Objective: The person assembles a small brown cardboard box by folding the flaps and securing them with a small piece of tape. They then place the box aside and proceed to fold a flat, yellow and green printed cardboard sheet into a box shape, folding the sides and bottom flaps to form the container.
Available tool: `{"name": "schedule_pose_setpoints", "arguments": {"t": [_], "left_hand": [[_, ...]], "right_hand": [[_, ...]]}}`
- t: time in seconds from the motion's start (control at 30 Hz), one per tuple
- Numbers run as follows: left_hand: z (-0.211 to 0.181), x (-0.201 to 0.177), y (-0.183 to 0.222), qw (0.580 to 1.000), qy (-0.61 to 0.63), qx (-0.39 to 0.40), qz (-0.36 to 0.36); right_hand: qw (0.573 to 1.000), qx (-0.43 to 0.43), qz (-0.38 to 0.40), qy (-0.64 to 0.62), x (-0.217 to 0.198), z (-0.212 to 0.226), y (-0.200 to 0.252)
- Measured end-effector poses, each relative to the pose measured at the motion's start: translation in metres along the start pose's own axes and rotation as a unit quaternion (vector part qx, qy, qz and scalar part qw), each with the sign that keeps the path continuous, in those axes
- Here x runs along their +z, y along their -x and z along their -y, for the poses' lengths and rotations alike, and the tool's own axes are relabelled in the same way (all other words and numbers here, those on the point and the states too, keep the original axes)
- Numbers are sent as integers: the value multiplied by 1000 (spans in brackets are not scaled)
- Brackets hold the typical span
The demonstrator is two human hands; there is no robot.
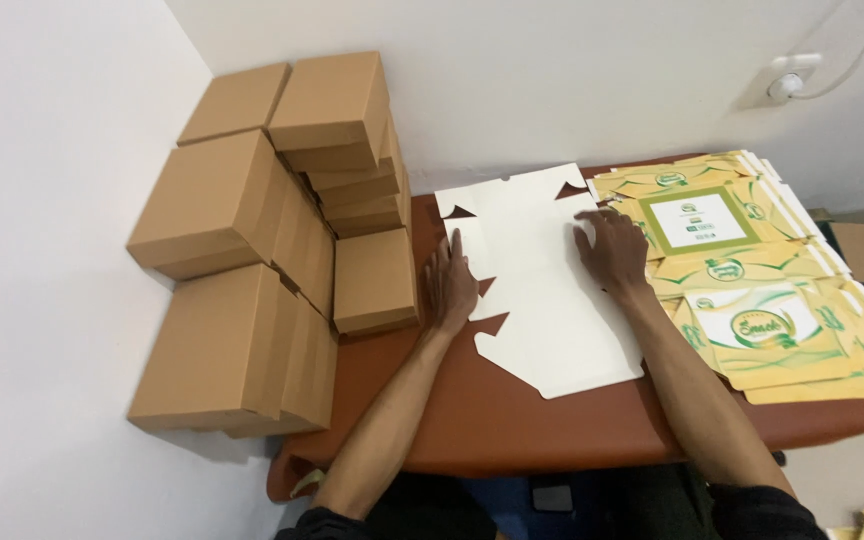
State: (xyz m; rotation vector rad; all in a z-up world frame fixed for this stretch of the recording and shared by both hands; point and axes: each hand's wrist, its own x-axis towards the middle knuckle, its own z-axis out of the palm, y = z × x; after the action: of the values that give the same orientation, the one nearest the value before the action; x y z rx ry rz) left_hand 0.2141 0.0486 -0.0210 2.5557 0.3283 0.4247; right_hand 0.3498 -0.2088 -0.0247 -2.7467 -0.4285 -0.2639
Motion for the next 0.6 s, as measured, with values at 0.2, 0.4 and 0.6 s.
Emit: {"name": "schedule_pose_setpoints", "arguments": {"t": [0.2, 0.4, 0.6], "left_hand": [[-9, -6, 0, 1000, -9, 11, -1], [-5, -2, -2, 1000, -14, 10, -2], [-13, -21, 3, 999, 37, 9, -4]], "right_hand": [[999, -39, -19, 29, 12, -9, 4], [1000, -15, 1, 15, 8, -13, 10], [1000, -15, 18, 6, 19, -26, 1]]}}
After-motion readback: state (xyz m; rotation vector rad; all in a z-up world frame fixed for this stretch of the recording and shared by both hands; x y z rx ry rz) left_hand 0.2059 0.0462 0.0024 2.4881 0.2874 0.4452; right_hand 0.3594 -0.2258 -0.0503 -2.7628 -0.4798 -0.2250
